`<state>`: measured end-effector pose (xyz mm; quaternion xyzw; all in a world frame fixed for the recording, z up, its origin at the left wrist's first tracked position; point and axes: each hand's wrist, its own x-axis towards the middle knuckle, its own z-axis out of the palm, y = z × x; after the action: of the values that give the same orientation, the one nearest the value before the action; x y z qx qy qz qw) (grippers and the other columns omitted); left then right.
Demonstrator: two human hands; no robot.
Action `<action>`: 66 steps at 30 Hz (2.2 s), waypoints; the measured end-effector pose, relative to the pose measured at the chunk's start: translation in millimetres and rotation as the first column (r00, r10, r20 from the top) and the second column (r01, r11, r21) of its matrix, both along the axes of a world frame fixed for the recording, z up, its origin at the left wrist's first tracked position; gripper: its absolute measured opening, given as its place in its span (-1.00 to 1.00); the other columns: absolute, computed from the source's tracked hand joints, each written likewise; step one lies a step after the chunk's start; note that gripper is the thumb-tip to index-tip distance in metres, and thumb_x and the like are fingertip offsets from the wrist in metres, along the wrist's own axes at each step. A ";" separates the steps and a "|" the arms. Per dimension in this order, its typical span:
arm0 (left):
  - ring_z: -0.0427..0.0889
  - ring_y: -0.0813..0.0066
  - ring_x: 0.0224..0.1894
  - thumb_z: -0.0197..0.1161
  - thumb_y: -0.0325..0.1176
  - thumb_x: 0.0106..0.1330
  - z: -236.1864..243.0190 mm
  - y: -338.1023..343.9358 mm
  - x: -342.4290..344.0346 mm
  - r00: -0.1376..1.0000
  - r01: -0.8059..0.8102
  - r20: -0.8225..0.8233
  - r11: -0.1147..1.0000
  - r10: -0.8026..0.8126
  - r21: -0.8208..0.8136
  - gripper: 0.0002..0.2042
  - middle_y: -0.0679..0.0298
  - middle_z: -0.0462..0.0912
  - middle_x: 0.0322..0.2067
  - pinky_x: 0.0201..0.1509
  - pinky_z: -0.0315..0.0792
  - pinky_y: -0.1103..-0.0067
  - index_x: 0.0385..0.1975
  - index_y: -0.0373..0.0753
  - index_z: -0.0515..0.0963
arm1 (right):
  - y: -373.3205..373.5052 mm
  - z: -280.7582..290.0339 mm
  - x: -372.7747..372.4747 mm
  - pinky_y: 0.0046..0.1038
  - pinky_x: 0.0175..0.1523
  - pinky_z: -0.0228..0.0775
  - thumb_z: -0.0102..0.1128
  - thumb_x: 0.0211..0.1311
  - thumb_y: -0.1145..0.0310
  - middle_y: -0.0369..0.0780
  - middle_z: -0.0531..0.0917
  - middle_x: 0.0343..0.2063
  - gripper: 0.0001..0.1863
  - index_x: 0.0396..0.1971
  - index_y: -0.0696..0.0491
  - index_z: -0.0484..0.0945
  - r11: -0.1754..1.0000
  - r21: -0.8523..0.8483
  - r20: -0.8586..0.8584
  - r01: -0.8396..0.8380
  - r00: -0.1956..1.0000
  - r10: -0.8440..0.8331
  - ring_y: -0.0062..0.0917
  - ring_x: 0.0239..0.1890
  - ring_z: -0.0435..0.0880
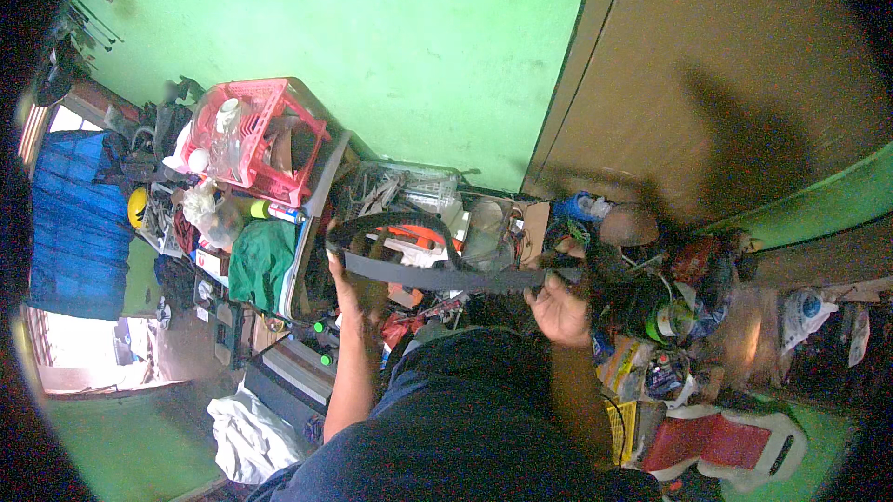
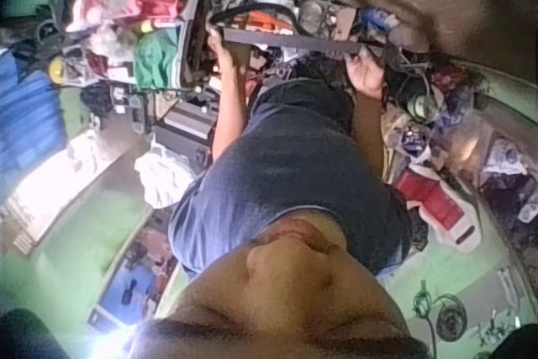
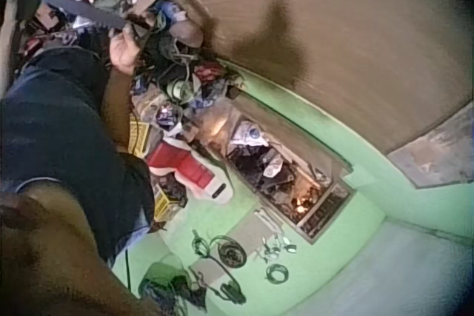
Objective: The person sorts through various automotive parts and miscellaneous items in a cluttered workspace, picking up and examining items such as a metal rod, a timing belt, a headlight assembly, and various electrical components from a cardboard box.
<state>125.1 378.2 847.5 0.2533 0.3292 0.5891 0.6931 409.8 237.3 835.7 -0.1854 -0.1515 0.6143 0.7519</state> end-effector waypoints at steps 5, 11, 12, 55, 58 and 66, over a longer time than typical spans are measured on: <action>0.56 0.06 0.10 0.45 -0.31 0.20 16.3 12.4 -21.6 0.991 -0.129 0.054 0.990 0.126 0.061 -0.17 0.13 0.34 0.14 0.26 0.44 0.09 0.44 -0.08 0.09 | 14.4 47.6 5.3 0.00 0.35 0.34 0.22 0.25 0.48 -0.09 0.35 0.30 -0.42 0.27 0.14 0.28 0.985 -0.044 0.596 0.166 0.796 -0.107 -0.29 0.29 0.43; 0.61 0.24 0.00 0.38 -0.35 0.31 9.4 10.7 -26.1 0.957 -0.224 -0.185 0.974 0.224 0.026 -0.40 0.17 0.51 0.06 0.08 0.57 0.21 0.32 -0.20 0.30 | 7.7 40.7 10.4 -0.08 0.46 0.14 0.41 0.15 0.38 -0.11 0.33 0.35 -0.26 0.33 0.11 0.30 0.957 -0.203 0.788 0.207 0.614 0.035 -0.32 0.39 0.32; 0.62 0.26 -0.02 0.39 -0.34 0.31 10.7 8.7 -24.2 0.954 -0.236 -0.191 0.972 0.233 0.004 -0.42 0.18 0.53 0.02 0.06 0.58 0.24 0.30 -0.21 0.32 | 7.4 38.1 10.3 -0.11 0.47 0.12 0.46 0.12 0.37 -0.12 0.35 0.34 -0.24 0.32 0.10 0.33 0.947 -0.234 0.824 0.219 0.562 0.074 -0.32 0.40 0.31; 0.56 0.29 0.13 0.50 -0.54 0.06 8.9 -9.2 -132.1 0.741 0.029 -0.671 0.998 0.021 0.063 -0.10 0.11 0.47 0.17 0.22 0.49 0.43 0.43 -0.07 0.15 | 88.5 3.6 -106.8 -0.25 -0.01 0.47 0.43 0.14 0.38 -0.10 0.70 -0.24 -0.66 -0.06 0.10 0.68 0.979 -0.145 0.989 -0.140 -0.059 0.138 -0.18 -0.19 0.68; 0.52 0.29 0.15 0.40 -0.54 0.22 -16.2 0.3 -135.7 0.682 -0.008 -0.730 0.998 -0.042 -0.064 -0.24 0.09 0.40 0.23 0.21 0.48 0.42 0.42 -0.15 0.16 | 102.5 -5.6 -112.2 -0.23 0.00 0.45 0.42 0.15 0.40 -0.09 0.66 -0.22 -0.68 -0.08 0.09 0.67 0.981 -0.189 0.979 -0.049 -0.088 0.185 -0.15 -0.14 0.65; 0.58 0.40 0.04 0.28 -0.32 0.42 -185.2 36.8 -126.8 0.620 -0.041 -0.756 0.952 -0.213 -0.302 -0.55 0.15 0.61 -0.01 0.15 0.45 0.48 0.24 -0.28 0.38 | 166.5 -149.4 -129.2 -0.07 0.21 0.35 0.46 0.06 0.33 0.06 0.54 0.00 -0.44 0.11 0.05 0.53 0.918 -0.361 0.873 0.162 -0.288 0.394 0.06 0.07 0.53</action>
<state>-1.8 415.0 662.3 0.3946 0.6668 0.3316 0.5382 280.7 403.7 686.3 -0.7105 -0.5966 0.3060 0.2136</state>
